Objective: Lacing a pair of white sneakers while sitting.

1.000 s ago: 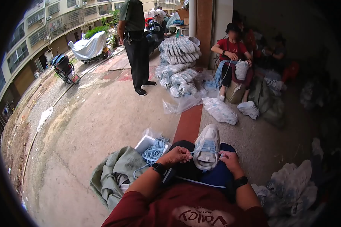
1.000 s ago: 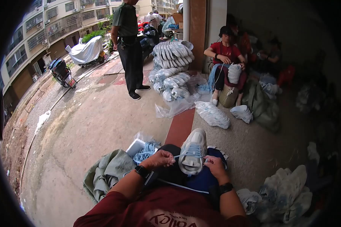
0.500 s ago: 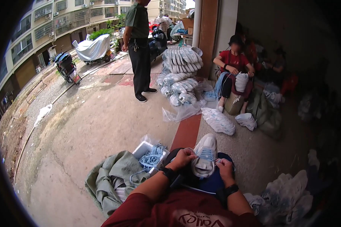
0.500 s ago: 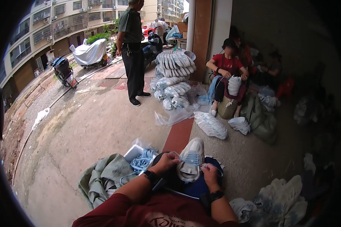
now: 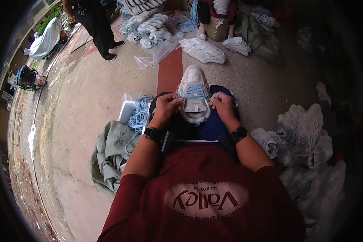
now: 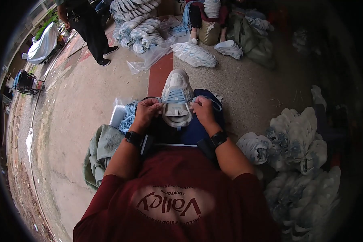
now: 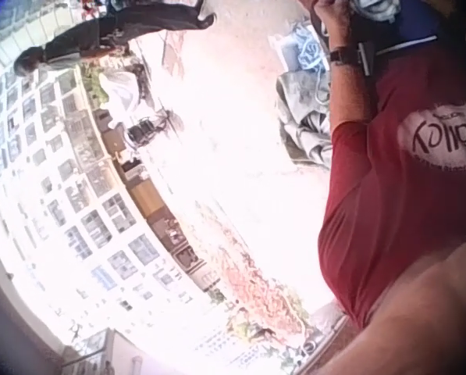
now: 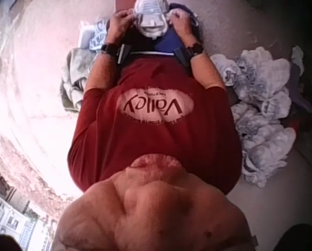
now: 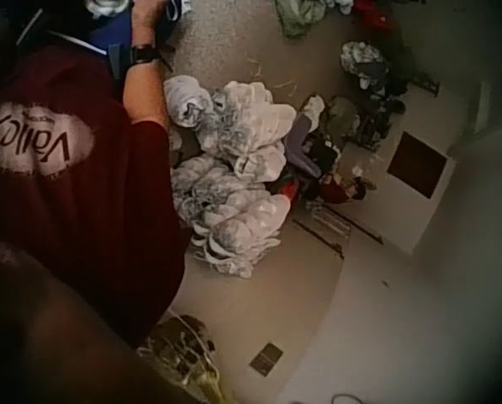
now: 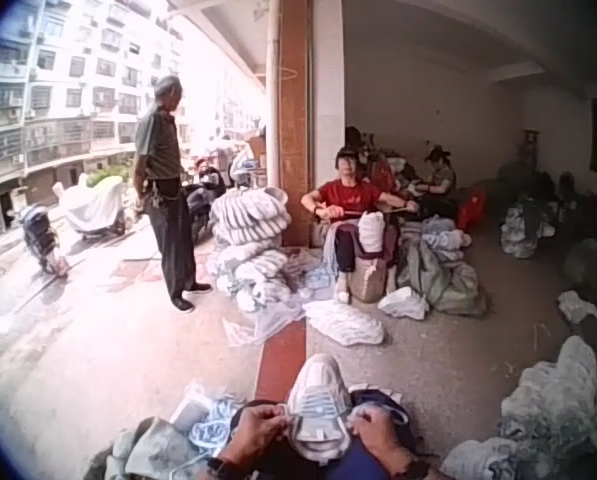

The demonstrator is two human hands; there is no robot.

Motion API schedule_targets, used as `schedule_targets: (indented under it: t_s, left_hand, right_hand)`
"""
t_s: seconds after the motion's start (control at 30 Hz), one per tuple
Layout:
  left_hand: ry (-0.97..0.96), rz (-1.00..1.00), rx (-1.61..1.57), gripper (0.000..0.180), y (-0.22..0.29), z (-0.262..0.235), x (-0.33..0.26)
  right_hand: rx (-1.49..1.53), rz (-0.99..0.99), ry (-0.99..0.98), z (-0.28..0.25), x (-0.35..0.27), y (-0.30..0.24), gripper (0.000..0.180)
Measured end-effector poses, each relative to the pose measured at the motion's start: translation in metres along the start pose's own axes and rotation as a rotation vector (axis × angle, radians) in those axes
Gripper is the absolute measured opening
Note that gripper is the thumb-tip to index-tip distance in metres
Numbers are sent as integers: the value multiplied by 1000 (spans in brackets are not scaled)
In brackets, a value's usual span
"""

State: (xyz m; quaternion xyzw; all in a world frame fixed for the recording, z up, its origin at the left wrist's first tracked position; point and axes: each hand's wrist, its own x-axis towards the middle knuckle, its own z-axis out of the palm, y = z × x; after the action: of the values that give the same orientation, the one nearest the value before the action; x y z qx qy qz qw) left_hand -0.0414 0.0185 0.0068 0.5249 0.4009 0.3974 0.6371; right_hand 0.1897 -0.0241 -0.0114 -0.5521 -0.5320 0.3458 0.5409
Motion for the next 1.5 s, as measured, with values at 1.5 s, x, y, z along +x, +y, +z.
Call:
schedule_targets:
  t_s: [1.5]
  left_hand:
    - [-126,484,901,12,1,69,3]
  right_hand:
    - [-666,-286,91,10,-14,14,10]
